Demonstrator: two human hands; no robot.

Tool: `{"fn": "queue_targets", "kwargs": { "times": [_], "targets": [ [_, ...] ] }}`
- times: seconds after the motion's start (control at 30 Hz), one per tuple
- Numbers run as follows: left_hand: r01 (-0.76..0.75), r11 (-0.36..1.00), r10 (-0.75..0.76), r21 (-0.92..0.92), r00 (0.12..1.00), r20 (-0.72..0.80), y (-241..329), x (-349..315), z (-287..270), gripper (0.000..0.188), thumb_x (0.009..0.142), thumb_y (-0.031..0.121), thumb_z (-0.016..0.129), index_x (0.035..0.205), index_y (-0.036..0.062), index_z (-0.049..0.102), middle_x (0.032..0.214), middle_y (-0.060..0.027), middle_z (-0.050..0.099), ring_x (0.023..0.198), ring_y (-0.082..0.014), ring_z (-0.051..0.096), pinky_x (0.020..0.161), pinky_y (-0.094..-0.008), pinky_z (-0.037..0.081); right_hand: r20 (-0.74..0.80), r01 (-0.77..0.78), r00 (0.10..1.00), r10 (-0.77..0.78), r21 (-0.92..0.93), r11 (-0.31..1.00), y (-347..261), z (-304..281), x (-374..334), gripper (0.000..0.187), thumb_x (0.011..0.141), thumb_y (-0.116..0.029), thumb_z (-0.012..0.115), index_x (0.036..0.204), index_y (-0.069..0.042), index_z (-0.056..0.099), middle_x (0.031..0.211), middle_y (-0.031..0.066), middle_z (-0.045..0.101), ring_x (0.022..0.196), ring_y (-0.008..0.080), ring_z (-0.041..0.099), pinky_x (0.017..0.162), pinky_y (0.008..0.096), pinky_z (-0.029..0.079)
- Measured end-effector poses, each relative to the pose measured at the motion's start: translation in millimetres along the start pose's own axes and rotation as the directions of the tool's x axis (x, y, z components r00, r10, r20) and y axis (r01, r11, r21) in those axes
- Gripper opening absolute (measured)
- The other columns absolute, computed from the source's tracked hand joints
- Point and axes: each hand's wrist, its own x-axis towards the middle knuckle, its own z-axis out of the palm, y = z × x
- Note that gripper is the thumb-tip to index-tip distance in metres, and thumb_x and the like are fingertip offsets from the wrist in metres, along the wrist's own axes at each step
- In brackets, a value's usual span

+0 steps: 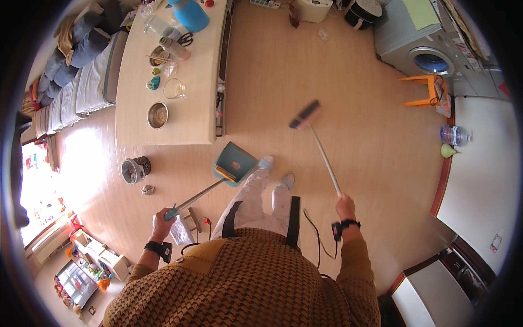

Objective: The person sweeps the floor with a broom and dustpan, moving from the living room to the kitchen and back. They gather debris into the dustpan and continue sweeping different areas of the room.

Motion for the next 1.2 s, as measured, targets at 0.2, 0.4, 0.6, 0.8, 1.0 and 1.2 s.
{"fn": "queue_targets", "kwargs": {
  "times": [0.2,0.4,0.6,0.8,1.0,1.2],
  "targets": [
    [-0.068,0.993,0.072,0.094,0.997,-0.037,14.0,-4.6,9.7,0.027,0.075,0.012,0.074,0.099,0.0001,0.070,0.078,-0.0122,0.072,0.074,-0.0200,0.070,0.071,-0.0333,0.056,0.054,-0.352,0.931,0.360,-0.116,0.929,131.8,2.0,-120.1,0.034,0.095,-0.027,0.057,0.083,0.004,0.067,0.086,0.0259,0.069,0.084,0.0453,0.068,0.073,0.0515,0.055],
    [-0.108,0.993,0.110,0.041,0.993,-0.036,34.3,-12.3,30.5,0.022,0.077,0.010,0.071,0.096,-0.0006,0.069,0.071,-0.0103,0.069,0.062,-0.0167,0.068,0.061,-0.0310,0.055,-0.073,-0.555,0.831,0.551,-0.074,0.828,180.6,-50.3,-148.8,0.037,0.096,-0.027,0.058,0.083,0.007,0.067,0.086,0.0300,0.068,0.085,0.0466,0.067,0.073,0.0513,0.055],
    [-0.018,0.995,0.023,0.099,0.998,-0.054,62.3,-17.3,36.8,0.026,0.073,0.021,0.075,0.095,0.0075,0.072,0.083,-0.0169,0.071,0.079,-0.0353,0.069,0.072,-0.0425,0.054,-0.118,-0.107,0.988,0.102,-0.038,0.994,169.5,-98.7,-143.7,0.032,0.099,-0.027,0.053,0.089,0.000,0.065,0.081,0.0258,0.066,0.079,0.0480,0.064,0.066,0.0544,0.050],
    [0.038,0.998,-0.035,0.047,0.997,-0.072,80.7,-33.6,36.9,0.026,0.074,0.024,0.074,0.094,0.0072,0.073,0.079,-0.0146,0.070,0.075,-0.0326,0.069,0.070,-0.0397,0.053,-0.001,0.152,0.988,-0.152,0.011,0.988,64.2,-107.6,-33.3,0.022,0.098,-0.028,0.054,0.099,-0.009,0.064,0.082,0.0245,0.065,0.080,0.0474,0.062,0.065,0.0550,0.050],
    [0.087,0.992,-0.099,-0.091,0.986,-0.132,112.9,-55.6,49.2,0.029,0.074,0.026,0.075,0.097,0.0075,0.074,0.077,-0.0152,0.070,0.073,-0.0293,0.069,0.069,-0.0391,0.053,0.007,0.264,0.964,-0.266,-0.148,0.953,-39.6,-128.4,52.2,0.022,0.096,-0.025,0.058,0.094,-0.002,0.059,0.084,0.0229,0.068,0.082,0.0445,0.065,0.070,0.0532,0.052],
    [0.133,0.972,-0.177,-0.195,0.956,-0.235,139.4,-40.6,73.7,0.034,0.075,0.030,0.076,0.100,0.0066,0.073,0.080,-0.0184,0.070,0.077,-0.0351,0.069,0.072,-0.0427,0.052,-0.062,0.419,0.902,-0.427,-0.113,0.901,-111.8,-139.1,145.9,0.018,0.089,-0.013,0.064,0.090,0.002,0.055,0.084,0.0257,0.067,0.082,0.0475,0.064,0.073,0.0546,0.051]
  ]
}}
